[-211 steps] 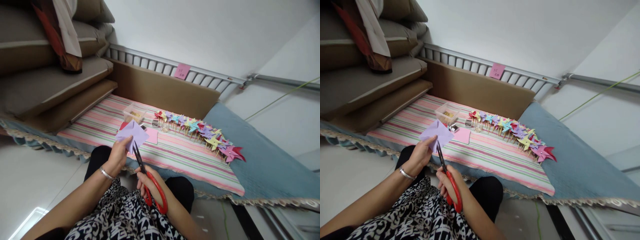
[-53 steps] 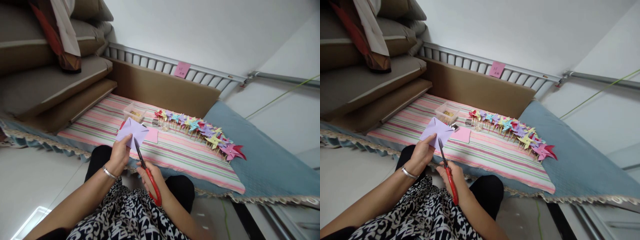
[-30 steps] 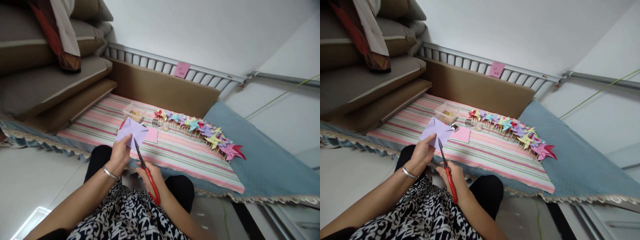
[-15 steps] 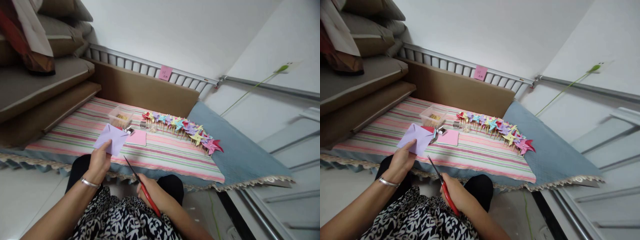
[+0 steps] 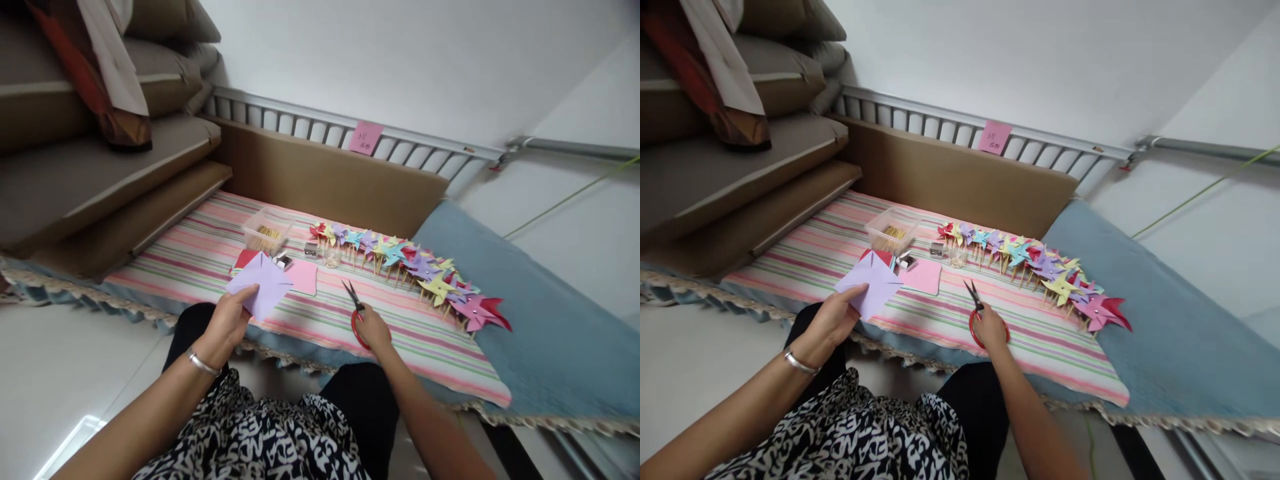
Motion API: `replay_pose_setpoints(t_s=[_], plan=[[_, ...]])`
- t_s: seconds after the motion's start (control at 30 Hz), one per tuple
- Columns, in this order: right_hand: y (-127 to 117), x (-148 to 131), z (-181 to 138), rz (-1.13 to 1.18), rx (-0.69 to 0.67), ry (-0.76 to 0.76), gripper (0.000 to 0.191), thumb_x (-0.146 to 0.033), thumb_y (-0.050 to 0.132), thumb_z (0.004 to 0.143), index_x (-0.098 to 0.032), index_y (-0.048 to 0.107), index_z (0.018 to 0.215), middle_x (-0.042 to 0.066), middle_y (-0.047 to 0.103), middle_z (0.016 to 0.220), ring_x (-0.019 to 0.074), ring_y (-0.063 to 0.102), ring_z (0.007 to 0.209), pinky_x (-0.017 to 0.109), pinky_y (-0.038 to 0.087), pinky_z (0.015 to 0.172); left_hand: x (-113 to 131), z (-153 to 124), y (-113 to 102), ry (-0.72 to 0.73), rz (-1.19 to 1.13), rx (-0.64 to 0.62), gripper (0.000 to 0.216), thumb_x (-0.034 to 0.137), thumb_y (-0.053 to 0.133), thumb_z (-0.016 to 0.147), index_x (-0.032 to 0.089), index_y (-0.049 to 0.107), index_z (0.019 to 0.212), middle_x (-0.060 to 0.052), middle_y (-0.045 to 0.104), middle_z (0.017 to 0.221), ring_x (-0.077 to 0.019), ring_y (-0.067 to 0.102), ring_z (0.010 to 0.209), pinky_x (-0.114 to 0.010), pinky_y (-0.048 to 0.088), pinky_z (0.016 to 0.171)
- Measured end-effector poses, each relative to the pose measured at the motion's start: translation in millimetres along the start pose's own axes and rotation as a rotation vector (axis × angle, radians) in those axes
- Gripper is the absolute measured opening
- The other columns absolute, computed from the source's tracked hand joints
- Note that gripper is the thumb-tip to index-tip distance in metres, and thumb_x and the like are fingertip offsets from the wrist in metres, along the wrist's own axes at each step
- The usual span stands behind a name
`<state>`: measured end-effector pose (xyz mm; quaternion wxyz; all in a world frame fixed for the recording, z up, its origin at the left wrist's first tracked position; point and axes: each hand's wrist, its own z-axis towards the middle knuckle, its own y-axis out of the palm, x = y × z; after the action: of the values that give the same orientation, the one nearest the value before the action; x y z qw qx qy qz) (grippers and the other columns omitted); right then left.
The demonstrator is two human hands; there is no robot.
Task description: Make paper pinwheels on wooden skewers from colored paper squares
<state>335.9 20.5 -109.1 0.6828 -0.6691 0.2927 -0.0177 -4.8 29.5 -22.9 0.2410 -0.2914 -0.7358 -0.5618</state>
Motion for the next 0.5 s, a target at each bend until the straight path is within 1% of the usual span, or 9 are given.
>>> replay_pose_setpoints(t_s=[0.07,0.13,0.2,0.27,0.33,0.37,0.43,0.47,0.5], plan=[[-3,-5,13,0.028,0.005,0.027,0.052,-0.019,0.054,0.079,-0.009,0.049,0.130,0.023,0.061,0.118,0.0331,0.054,0.115,0.042,0.036,0.094,2,-2,0,-0.002,0.027,-0.012,0.029,0.005,0.071,0.065,0.010,0.070,0.094,-0.009,0.074,0.092,-0.0181,0.068,0.078,-0.026,0.054,0.075],[-6,-14,20,0.079,-0.004,0.053,0.045,-0.017,0.056,0.077,-0.006,0.058,0.120,0.026,0.061,0.116,0.0376,0.050,0.118,0.049,0.032,0.098,3,-4,0,-0.002,0.046,-0.014,0.031,0.006,0.072,0.065,0.010,0.070,0.095,-0.009,0.074,0.093,-0.0183,0.068,0.079,-0.027,0.054,0.076],[-9,-28,20,0.162,-0.008,0.050,0.038,-0.016,0.056,0.077,-0.005,0.062,0.113,0.028,0.059,0.117,0.0398,0.045,0.123,0.053,0.028,0.100,3,-5,-1,0.001,0.057,-0.010,0.032,0.007,0.073,0.064,0.011,0.070,0.096,-0.009,0.074,0.095,-0.0185,0.068,0.081,-0.026,0.054,0.076],[-11,-49,14,0.284,-0.013,-0.007,0.038,-0.019,0.054,0.080,-0.008,0.062,0.115,0.025,0.056,0.125,0.0356,0.042,0.127,0.049,0.028,0.104,0,-4,0,0.002,0.066,-0.009,0.032,0.007,0.074,0.064,0.012,0.070,0.096,-0.009,0.074,0.095,-0.0185,0.068,0.082,-0.026,0.054,0.076],[-12,-75,1,0.441,-0.060,-0.092,0.038,-0.028,0.051,0.085,-0.012,0.060,0.118,0.019,0.058,0.125,0.0291,0.049,0.123,0.041,0.037,0.100,-5,-1,2,-0.010,0.080,-0.020,0.033,0.008,0.074,0.064,0.012,0.070,0.096,-0.009,0.073,0.096,-0.0187,0.068,0.082,-0.027,0.054,0.077],[-12,-88,-6,0.526,-0.113,-0.132,0.039,-0.036,0.049,0.087,-0.014,0.062,0.116,0.016,0.064,0.117,0.0266,0.058,0.112,0.038,0.043,0.093,-9,0,4,-0.018,0.088,-0.026,0.033,0.008,0.074,0.064,0.011,0.070,0.097,-0.009,0.073,0.097,-0.0190,0.068,0.083,-0.027,0.054,0.077],[-13,-115,-21,0.721,-0.232,-0.198,0.049,-0.052,0.036,0.090,-0.017,0.063,0.113,0.012,0.069,0.100,0.0205,0.067,0.089,0.033,0.051,0.077,-16,5,7,-0.032,0.101,-0.026,0.035,0.010,0.075,0.064,0.011,0.069,0.098,-0.010,0.073,0.097,-0.0197,0.068,0.083,-0.028,0.054,0.077],[-14,-126,-27,0.983,-0.378,-0.208,0.052,-0.056,0.041,0.087,-0.015,0.063,0.111,0.012,0.069,0.097,0.0202,0.068,0.084,0.032,0.051,0.074,-20,7,8,-0.037,0.108,-0.018,0.036,0.010,0.075,0.063,0.011,0.069,0.098,-0.010,0.073,0.097,-0.0200,0.068,0.083,-0.028,0.053,0.077],[-15,-136,-31,1.162,-0.499,-0.206,0.052,-0.059,0.050,0.082,-0.016,0.064,0.107,0.010,0.069,0.092,0.0191,0.068,0.079,0.032,0.052,0.070,-24,9,10,-0.040,0.115,-0.009,0.037,0.011,0.076,0.063,0.012,0.069,0.099,-0.010,0.073,0.097,-0.0203,0.068,0.084,-0.028,0.053,0.077]])
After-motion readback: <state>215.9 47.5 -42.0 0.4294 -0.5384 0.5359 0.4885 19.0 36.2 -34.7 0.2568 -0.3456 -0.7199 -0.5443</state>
